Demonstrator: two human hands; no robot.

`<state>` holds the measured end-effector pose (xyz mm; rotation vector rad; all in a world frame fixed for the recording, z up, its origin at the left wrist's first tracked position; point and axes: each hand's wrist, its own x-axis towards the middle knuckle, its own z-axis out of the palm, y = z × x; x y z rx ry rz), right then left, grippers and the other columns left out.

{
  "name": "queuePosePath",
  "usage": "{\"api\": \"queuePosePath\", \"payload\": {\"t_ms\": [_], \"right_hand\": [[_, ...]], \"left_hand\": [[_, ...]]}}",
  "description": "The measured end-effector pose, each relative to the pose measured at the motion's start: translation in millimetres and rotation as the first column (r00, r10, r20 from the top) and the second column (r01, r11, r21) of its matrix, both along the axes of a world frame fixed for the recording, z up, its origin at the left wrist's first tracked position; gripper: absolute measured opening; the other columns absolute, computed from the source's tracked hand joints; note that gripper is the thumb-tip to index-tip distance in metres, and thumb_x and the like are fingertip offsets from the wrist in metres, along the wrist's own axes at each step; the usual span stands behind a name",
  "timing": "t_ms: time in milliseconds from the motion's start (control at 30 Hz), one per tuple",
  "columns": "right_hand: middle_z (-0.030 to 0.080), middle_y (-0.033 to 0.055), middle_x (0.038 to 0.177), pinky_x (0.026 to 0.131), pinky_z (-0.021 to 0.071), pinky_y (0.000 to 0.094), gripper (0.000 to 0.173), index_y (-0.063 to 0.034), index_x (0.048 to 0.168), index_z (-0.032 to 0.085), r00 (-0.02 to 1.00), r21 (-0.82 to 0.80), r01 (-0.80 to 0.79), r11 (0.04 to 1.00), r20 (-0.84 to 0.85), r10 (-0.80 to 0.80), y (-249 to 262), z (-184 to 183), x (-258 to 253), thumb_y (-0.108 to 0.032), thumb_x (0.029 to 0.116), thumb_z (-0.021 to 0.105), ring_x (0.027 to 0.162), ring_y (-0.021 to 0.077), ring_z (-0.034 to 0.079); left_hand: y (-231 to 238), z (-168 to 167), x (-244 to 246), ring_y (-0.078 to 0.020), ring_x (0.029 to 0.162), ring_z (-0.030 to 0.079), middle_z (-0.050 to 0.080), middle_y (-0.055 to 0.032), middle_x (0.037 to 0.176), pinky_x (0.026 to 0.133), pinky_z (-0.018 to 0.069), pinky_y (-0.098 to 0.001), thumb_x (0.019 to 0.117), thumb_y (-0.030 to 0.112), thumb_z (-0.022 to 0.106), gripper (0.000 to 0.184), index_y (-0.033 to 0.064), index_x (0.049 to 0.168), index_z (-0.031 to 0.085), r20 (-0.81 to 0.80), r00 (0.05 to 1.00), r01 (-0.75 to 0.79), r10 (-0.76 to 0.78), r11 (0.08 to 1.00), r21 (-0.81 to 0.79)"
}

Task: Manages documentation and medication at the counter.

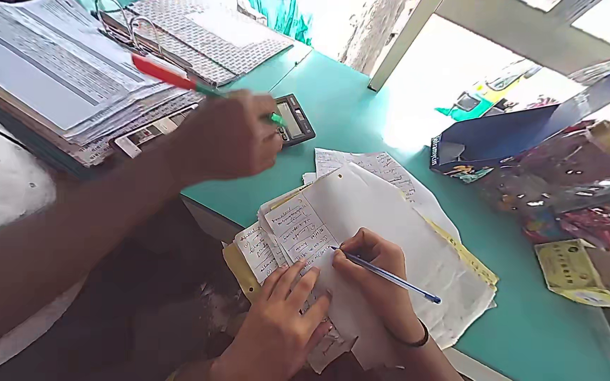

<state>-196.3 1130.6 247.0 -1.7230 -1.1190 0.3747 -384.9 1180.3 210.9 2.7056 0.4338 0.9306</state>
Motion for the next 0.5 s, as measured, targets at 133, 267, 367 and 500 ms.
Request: {"api": "queuePosePath", "payload": {"t_ms": [133, 267, 367, 500], "right_hand": [[0.063, -0.0103, 0.064, 0.048, 0.0469, 0.0118, 0.008, -0.0124, 0.076, 0.062, 1.0, -0.008, 0.002, 1.0, -0.012, -0.002, 1, 0, 1, -0.009, 0.076, 0.07, 0.053, -0.0054, 0.057], [0.065, -0.0099, 0.065, 0.048, 0.0485, 0.0119, 0.008, -0.012, 0.077, 0.063, 0.999, 0.013, 0.017, 1.0, -0.044, -0.016, 0, 2, 0, -0.007, 0.0767, 0.07, 0.053, -0.0053, 0.059], [0.066, -0.0094, 0.068, 0.049, 0.0504, 0.0128, 0.008, -0.012, 0.08, 0.062, 0.994, 0.036, 0.01, 0.999, -0.105, -0.006, 0, 11, 5, -0.005, 0.0801, 0.067, 0.054, -0.0036, 0.06], [0.064, -0.0107, 0.067, 0.052, 0.0484, 0.0127, 0.007, -0.0145, 0.08, 0.062, 0.991, -0.053, -0.101, 0.994, -0.091, 0.096, 1, 13, 19, -0.009, 0.0825, 0.066, 0.056, -0.0041, 0.059]], "left_hand": [[0, 0, 0, -0.035, 0.128, 0.06, 0.068, -0.014, 0.13, 0.105, 0.0479, -0.0478, 0.1048, 0.039, 0.047, 0.036, 0.0201, 0.115, 0.076, 0.002, 1.0, 0.001, -0.001, 1.0, -0.001], [0, 0, 0, -0.0348, 0.127, 0.061, 0.068, -0.0139, 0.13, 0.104, 0.0486, -0.0476, 0.1044, 0.039, 0.048, 0.035, 0.0204, 0.114, 0.076, 0.008, 1.0, 0.003, -0.003, 1.0, 0.002], [4, -2, 0, -0.0331, 0.126, 0.061, 0.069, -0.0124, 0.13, 0.103, 0.0487, -0.046, 0.1041, 0.039, 0.048, 0.034, 0.023, 0.114, 0.076, 0.023, 1.0, 0.007, -0.008, 1.0, 0.018], [9, -5, -2, -0.0319, 0.127, 0.06, 0.068, -0.0114, 0.13, 0.103, 0.0476, -0.0444, 0.1055, 0.039, 0.047, 0.034, 0.0243, 0.116, 0.075, 0.031, 0.998, 0.048, -0.049, 0.999, 0.018]]}}
